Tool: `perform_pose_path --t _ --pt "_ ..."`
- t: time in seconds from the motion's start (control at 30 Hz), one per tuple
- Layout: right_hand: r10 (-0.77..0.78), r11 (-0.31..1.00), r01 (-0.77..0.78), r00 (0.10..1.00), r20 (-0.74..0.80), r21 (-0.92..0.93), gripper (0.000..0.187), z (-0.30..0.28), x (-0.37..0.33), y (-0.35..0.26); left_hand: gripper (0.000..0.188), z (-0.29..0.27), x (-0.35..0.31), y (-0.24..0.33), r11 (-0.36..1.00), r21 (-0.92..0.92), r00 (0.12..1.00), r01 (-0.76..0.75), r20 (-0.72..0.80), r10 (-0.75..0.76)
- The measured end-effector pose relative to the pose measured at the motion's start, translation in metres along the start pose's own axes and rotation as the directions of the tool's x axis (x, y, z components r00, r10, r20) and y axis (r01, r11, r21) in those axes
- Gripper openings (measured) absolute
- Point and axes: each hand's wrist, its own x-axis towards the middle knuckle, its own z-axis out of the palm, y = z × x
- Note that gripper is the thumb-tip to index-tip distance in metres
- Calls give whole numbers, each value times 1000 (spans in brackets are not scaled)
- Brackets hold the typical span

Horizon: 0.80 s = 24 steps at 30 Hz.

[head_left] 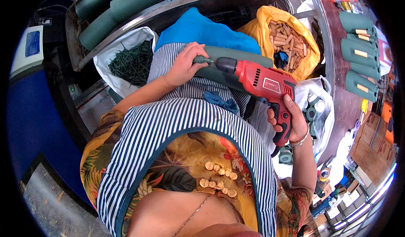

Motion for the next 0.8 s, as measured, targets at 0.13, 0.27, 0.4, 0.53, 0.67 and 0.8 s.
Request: perform_pose_path --t 0.13,0.27,0.4,0.53,0.67,0.8 --pt "1 1000 -1 1000 3 -28 49 2 0 1 31 4 -1 7 1000 -4 1000 9 13 -9" --pt "-54 996 55 998 14 -68 52 0 -4 6 30 3 1 11 1000 12 999 28 -19 -28" --pt "-98 990 99 995 14 -96 58 -8 -8 15 30 2 2 11 997 64 999 50 11 -51" --pt "-139 990 141 989 -44 31 64 -42 -32 36 27 3 3 8 998 58 1000 24 -4 -23" --pt "-372 910 385 922 -103 157 71 -96 -62 58 24 -3 12 5 992 123 1000 4 -22 -1" --pt "-591 736 638 769 -246 227 72 -119 5 73 28 -15 40 50 966 230 993 -115 16 115"
